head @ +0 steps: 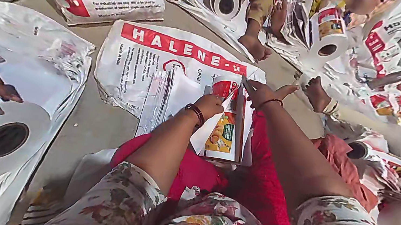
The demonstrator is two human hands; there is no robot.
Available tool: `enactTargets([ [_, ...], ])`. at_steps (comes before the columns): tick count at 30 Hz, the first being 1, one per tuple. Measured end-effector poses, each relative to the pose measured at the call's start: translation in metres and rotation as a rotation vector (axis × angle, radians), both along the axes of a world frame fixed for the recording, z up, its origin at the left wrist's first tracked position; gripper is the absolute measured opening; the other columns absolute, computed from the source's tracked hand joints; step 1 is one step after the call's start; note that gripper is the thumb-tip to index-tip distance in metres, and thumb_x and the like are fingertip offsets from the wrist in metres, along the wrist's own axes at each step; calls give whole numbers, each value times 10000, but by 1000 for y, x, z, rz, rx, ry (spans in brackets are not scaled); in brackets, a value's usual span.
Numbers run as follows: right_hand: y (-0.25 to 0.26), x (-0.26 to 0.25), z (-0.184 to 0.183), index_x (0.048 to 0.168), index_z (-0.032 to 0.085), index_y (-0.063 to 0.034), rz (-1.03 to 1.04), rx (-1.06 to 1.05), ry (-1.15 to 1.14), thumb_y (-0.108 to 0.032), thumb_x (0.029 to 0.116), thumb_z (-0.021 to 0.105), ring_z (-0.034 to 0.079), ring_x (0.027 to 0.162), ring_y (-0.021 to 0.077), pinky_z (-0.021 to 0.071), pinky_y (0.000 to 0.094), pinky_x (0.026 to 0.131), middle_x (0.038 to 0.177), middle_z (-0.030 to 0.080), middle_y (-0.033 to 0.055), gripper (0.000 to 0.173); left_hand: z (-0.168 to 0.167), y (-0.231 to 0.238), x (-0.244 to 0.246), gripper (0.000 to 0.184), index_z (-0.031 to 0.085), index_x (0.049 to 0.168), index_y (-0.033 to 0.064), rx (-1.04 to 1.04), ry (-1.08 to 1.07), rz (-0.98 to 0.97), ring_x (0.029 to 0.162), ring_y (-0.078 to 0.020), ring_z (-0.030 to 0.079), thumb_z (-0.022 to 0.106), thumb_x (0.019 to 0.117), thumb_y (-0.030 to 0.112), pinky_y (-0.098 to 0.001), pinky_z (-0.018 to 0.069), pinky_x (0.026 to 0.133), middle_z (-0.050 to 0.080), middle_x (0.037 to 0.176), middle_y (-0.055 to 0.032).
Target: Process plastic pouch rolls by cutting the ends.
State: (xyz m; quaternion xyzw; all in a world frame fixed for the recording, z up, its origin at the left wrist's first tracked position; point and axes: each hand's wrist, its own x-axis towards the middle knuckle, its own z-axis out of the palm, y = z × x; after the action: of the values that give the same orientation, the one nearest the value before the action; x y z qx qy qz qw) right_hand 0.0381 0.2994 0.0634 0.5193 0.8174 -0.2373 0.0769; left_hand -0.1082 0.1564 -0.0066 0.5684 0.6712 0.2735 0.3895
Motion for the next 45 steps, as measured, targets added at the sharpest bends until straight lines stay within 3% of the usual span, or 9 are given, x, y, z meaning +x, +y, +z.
enactTargets([
  [6, -6, 0, 36, 1444, 546, -75, 211, -49, -152, -309, 1133, 378, 669, 813, 361, 549, 552, 752, 1056, 670, 248, 424, 1, -1, 0, 277, 685, 988, -76, -17, -65, 25, 1043, -398, 641, 579, 1019, 179, -613, 469, 942, 674, 1033, -268],
  [10, -10, 3, 49, 1426, 577, -128, 254, -104, -239, -418, 1126, 365, 579, 649, 250, 507, 449, 616, 920, 641, 168, 468, -2, -4, -8, 240, 666, 949, -62, -10, -162, 66, 974, -346, 628, 579, 1006, 154, -579, 474, 889, 660, 974, -231],
  [15, -11, 11, 53, 1408, 604, -131, 263, -66, -284, -547, 1087, 386, 653, 729, 286, 547, 496, 690, 988, 694, 182, 569, -11, -12, -11, 204, 674, 1042, -45, -28, -362, 163, 963, -298, 645, 584, 996, 133, -547, 507, 886, 678, 1008, -209],
  [22, 3, -8, 26, 1358, 605, -59, 142, 54, -152, -364, 1120, 395, 669, 788, 345, 554, 546, 735, 1035, 674, 228, 440, -14, -24, -16, 338, 599, 1315, -17, -71, -712, 244, 951, -188, 661, 570, 992, 79, -390, 557, 872, 675, 1125, -172],
  [25, 4, -11, 23, 1327, 606, -19, 231, 50, -228, -189, 1089, 467, 684, 883, 390, 543, 593, 796, 1106, 678, 252, 324, -20, -23, -18, 286, 612, 1243, -23, -60, -774, 244, 876, -165, 665, 571, 977, 70, -365, 571, 813, 682, 1041, -144],
  [32, -31, 0, 31, 1437, 528, -30, 390, -42, -303, -221, 1114, 424, 679, 940, 437, 529, 619, 855, 1137, 663, 283, 390, -39, -23, -27, 315, 617, 1282, 9, -60, -822, 262, 916, -139, 679, 547, 983, 82, -346, 575, 844, 694, 1090, -115],
  [37, -68, 40, 18, 1612, 333, -175, 130, -138, -30, -357, 1124, 397, 688, 800, 377, 579, 565, 745, 1092, 674, 264, 525, -26, -35, -25, 255, 648, 1132, -59, -13, -626, 449, 1036, -269, 638, 628, 926, 90, -505, 528, 920, 666, 1126, -202],
  [40, -93, 80, -9, 1654, 200, -280, -104, -133, 228, -231, 1112, 412, 667, 662, 309, 582, 506, 620, 1041, 689, 220, 584, -7, -57, -45, 314, 657, 1087, -84, -206, -130, 482, 1069, -390, 629, 653, 960, 203, -619, 487, 923, 656, 1117, -276],
  [45, -80, 162, -44, 1624, 290, -226, -339, -127, 488, -231, 1099, 452, 653, 711, 277, 567, 477, 658, 1058, 684, 204, 550, -38, -74, -69, 416, 682, 1174, -85, -574, 296, 481, 1177, -407, 633, 593, 1024, 292, -626, 458, 1026, 663, 1230, -278],
])
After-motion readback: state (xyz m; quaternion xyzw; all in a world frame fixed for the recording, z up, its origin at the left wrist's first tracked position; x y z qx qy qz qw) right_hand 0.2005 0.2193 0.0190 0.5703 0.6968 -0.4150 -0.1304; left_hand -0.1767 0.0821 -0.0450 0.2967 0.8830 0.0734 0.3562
